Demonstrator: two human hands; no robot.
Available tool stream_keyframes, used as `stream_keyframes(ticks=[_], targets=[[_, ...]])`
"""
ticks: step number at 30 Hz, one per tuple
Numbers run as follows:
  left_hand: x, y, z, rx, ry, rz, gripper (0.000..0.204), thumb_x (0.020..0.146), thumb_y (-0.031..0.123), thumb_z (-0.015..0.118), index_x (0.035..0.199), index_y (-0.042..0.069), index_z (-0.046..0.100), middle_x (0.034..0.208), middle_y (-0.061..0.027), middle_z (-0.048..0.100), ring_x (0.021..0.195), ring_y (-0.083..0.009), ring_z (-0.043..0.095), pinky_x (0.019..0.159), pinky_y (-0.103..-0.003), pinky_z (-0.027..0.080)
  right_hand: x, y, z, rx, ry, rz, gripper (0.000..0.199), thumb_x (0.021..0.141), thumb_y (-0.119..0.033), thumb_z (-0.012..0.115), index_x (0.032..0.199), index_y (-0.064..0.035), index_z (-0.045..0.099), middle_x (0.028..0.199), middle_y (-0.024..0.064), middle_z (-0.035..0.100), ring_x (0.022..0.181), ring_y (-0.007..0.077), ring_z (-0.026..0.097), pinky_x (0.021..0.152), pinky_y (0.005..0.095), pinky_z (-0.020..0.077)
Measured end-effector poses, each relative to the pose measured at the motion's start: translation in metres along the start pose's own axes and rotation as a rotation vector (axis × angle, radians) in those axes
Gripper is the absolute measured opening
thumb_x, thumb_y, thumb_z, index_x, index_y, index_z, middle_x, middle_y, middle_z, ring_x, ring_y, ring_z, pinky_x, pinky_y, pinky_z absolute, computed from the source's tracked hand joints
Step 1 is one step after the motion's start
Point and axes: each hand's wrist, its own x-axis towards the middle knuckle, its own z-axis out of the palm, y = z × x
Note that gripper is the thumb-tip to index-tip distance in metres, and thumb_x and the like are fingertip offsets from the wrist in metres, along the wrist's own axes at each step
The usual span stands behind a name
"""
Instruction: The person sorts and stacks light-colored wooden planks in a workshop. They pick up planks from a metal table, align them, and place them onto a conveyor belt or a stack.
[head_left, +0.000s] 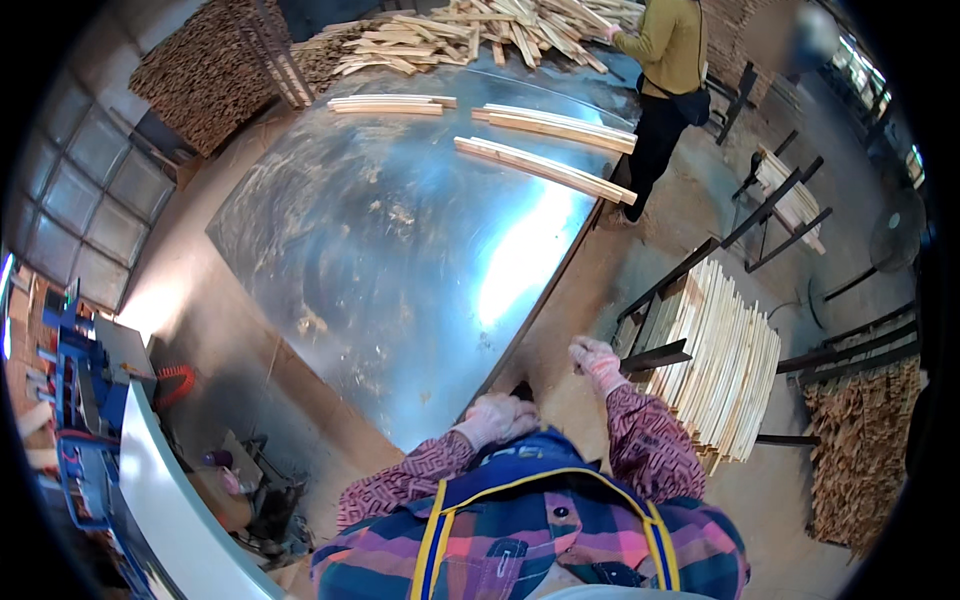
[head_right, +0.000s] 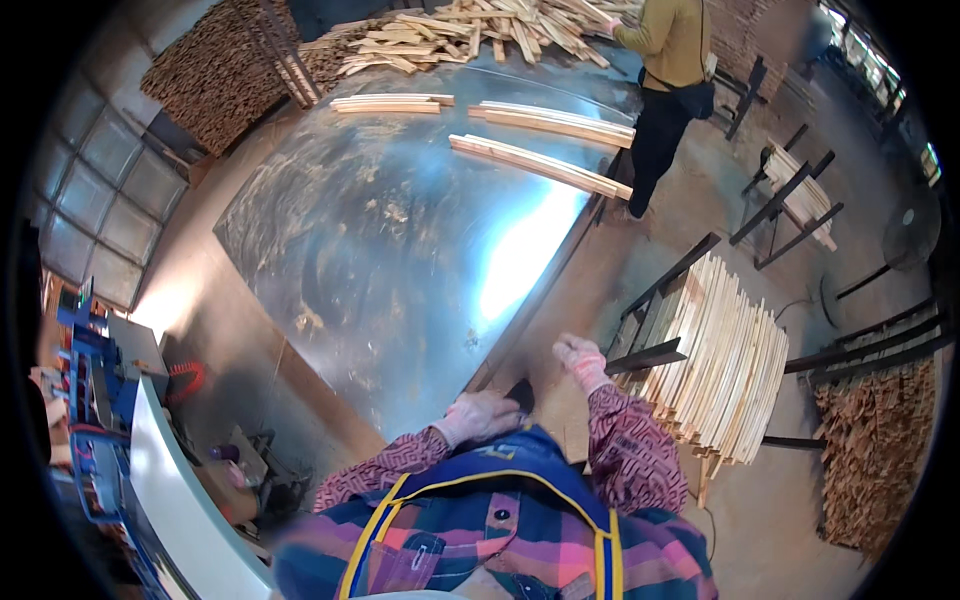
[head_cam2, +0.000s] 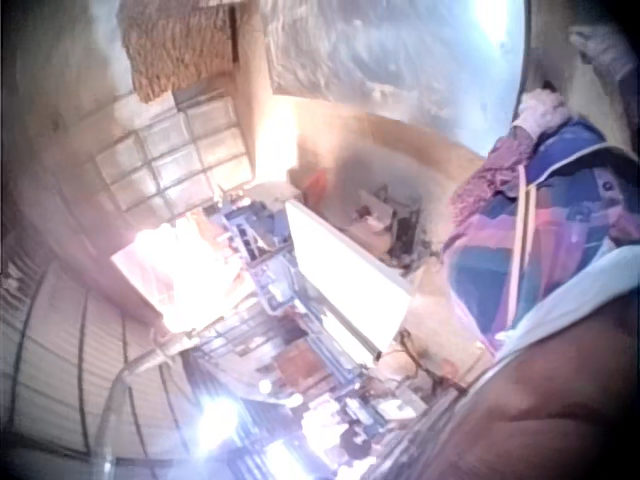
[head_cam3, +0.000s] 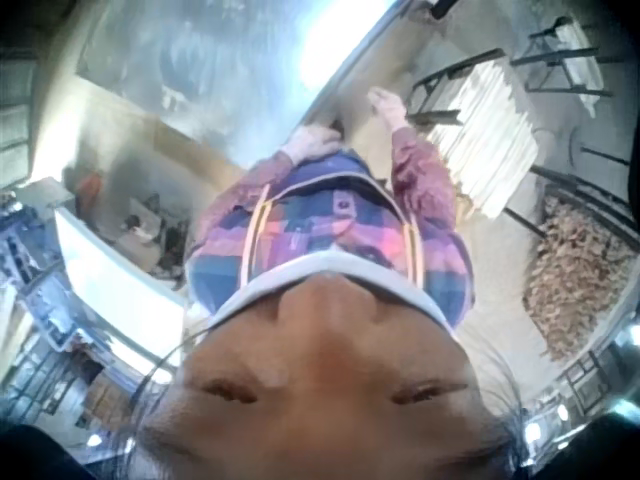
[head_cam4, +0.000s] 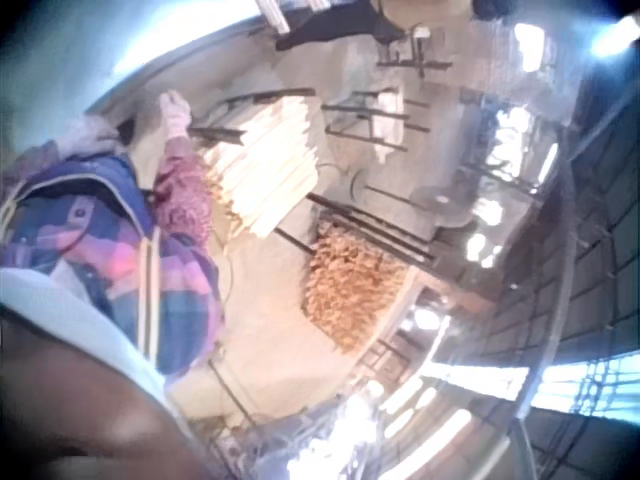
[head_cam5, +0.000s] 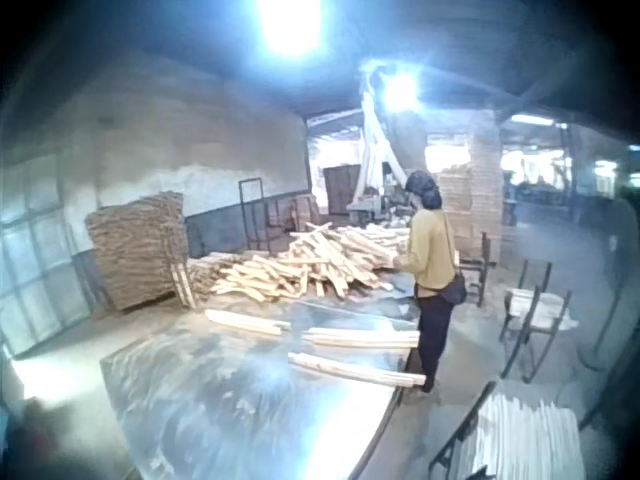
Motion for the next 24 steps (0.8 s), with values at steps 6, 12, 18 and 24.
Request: stream_keyframes(ticks=[6,12,18,24], targets=[[0.106,-0.032,-0.142,-0.036,0.204,-0.156,0.054,0.097,0.053,0.042,0.139,0.019,0.053,0.138,-0.0107,0.056,0.131,-0.0294,0.049,0.108,-0.042,0.039,0.114,-0.074,-0.078,-0.229,0.105,0.108,0.042,0.089,-0.03,0.065,0.122,-0.0034,0.066,0.095,0.0135,0.071,0.082,0.0248,0.067,0.077,0.0328,0.0525],[0.16,-0.067,-0.222,-0.168,0.408,-0.258,0.058,0.095,0.054,0.048,0.142,0.02,0.05,0.138,-0.0104,0.057,0.13,-0.0271,0.05,0.11,-0.04,0.039,0.293,-0.146,-0.182,-0.462,0.242,0.07,0.049,0.089,-0.039,0.058,0.126,-0.0079,0.064,0.122,0.0205,0.065,0.117,0.0332,0.061,0.1,0.0378,0.0463],[0.269,-0.062,-0.345,-0.724,0.546,-0.348,0.052,0.095,0.041,0.058,0.14,0.015,0.053,0.131,-0.0102,0.062,0.119,-0.0239,0.06,0.102,-0.035,0.047,0.521,-0.24,-0.25,-1.146,0.279,-0.058,0.069,0.086,-0.042,0.056,0.148,-0.0145,0.042,0.146,0.0163,0.048,0.131,0.0311,0.049,0.108,0.0401,0.0404],[0.503,-0.089,-0.456,-1.27,0.862,-0.529,0.107,0.083,0.051,0.071,0.157,0.008,0.008,0.152,-0.0254,0.034,0.134,-0.0362,0.045,0.11,-0.041,0.038,0.759,-0.348,-0.268,-1.085,0.333,-0.115,0.087,0.084,-0.058,0.062,0.154,-0.0157,0.031,0.146,0.0179,0.046,0.134,0.035,0.046,0.106,0.0446,0.0421]])
